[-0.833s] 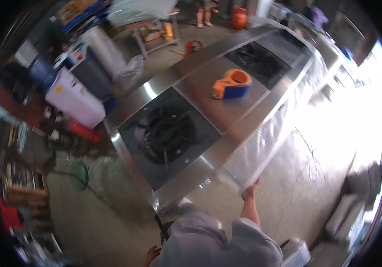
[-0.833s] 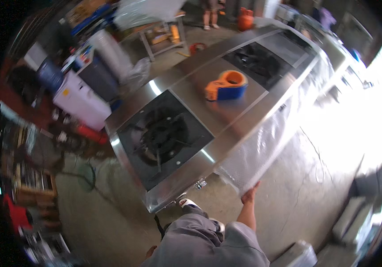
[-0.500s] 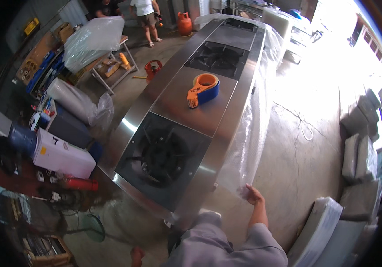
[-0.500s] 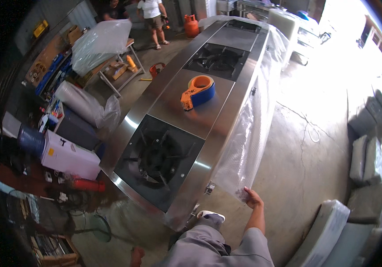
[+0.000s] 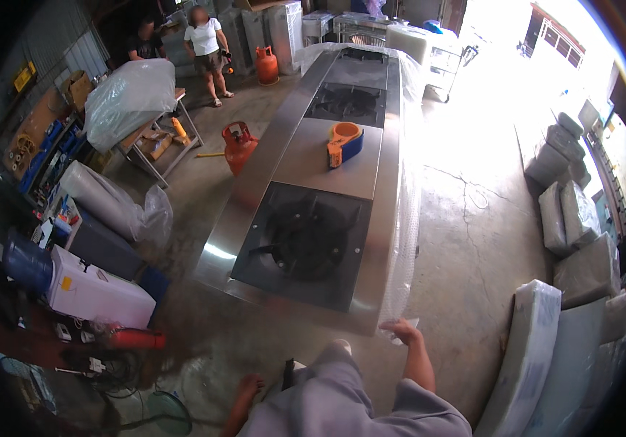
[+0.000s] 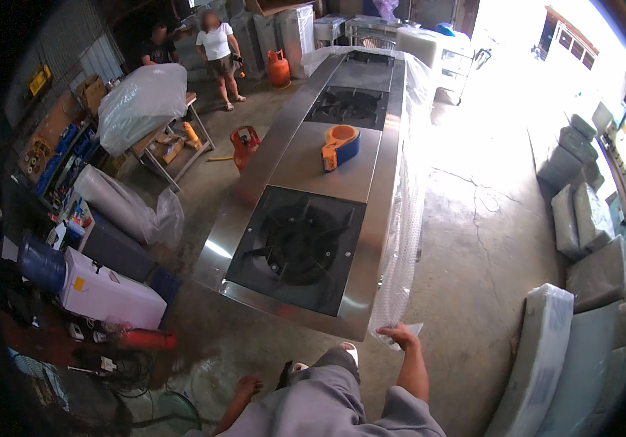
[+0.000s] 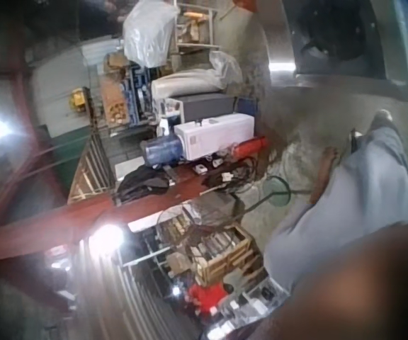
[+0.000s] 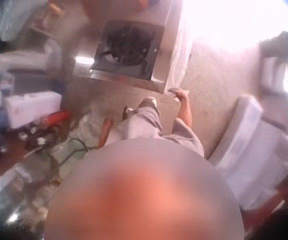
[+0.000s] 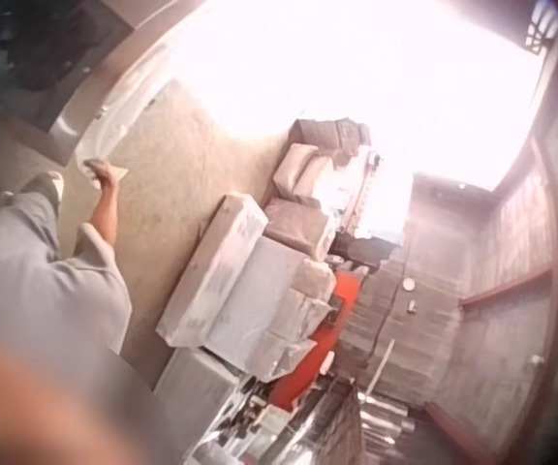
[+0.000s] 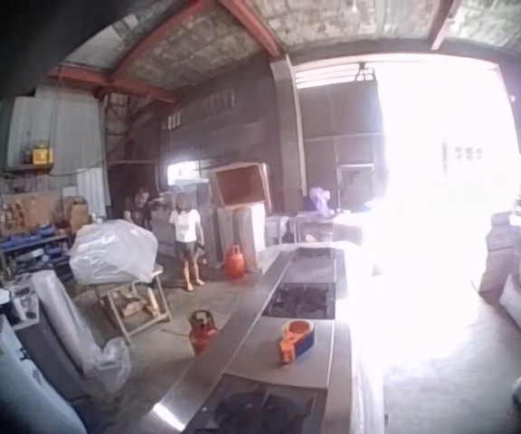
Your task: The person wraps a stainless steel kitchen appliance with bubble wrap and secures it with packing tape. They smooth the wrap, apply tape along edges, and continue wrapping additional sections of the appliance.
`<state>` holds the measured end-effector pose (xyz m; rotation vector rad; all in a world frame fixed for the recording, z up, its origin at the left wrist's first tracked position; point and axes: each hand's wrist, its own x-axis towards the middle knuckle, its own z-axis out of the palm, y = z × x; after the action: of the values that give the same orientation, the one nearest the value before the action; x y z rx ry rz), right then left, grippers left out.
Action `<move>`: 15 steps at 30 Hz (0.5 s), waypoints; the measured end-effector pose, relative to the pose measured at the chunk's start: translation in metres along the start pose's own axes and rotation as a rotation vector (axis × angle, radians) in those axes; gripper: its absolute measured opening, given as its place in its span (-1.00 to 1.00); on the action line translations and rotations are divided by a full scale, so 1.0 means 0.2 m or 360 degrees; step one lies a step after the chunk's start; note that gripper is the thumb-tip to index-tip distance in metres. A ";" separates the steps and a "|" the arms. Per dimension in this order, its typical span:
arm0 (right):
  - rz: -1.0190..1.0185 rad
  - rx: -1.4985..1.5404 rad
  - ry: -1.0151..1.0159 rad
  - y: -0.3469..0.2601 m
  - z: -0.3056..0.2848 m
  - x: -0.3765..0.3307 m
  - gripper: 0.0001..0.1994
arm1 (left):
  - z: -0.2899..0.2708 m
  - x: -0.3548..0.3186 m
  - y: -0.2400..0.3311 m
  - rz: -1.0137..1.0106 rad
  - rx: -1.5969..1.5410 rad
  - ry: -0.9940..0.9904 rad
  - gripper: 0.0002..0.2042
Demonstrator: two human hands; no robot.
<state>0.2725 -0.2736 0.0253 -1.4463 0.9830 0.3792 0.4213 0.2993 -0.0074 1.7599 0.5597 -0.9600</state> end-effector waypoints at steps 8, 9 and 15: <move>-0.0054 0.0849 0.0070 0.33 0.34 -0.32 -0.59 | -0.13 0.40 0.14 0.0309 0.0263 -0.0204 -0.64; 0.0006 0.0649 0.0045 0.34 0.36 -0.38 -0.61 | -0.13 0.46 0.16 0.0401 0.0301 -0.0209 -0.63; -0.0338 0.0698 0.0350 0.29 0.77 -0.69 -0.65 | -0.09 0.91 0.31 0.0406 0.0490 -0.0612 -0.60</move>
<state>0.1998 -0.0757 0.0654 -1.1876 1.0003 -0.1499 0.5784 0.2812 -0.1182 1.7944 -0.0616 -1.2076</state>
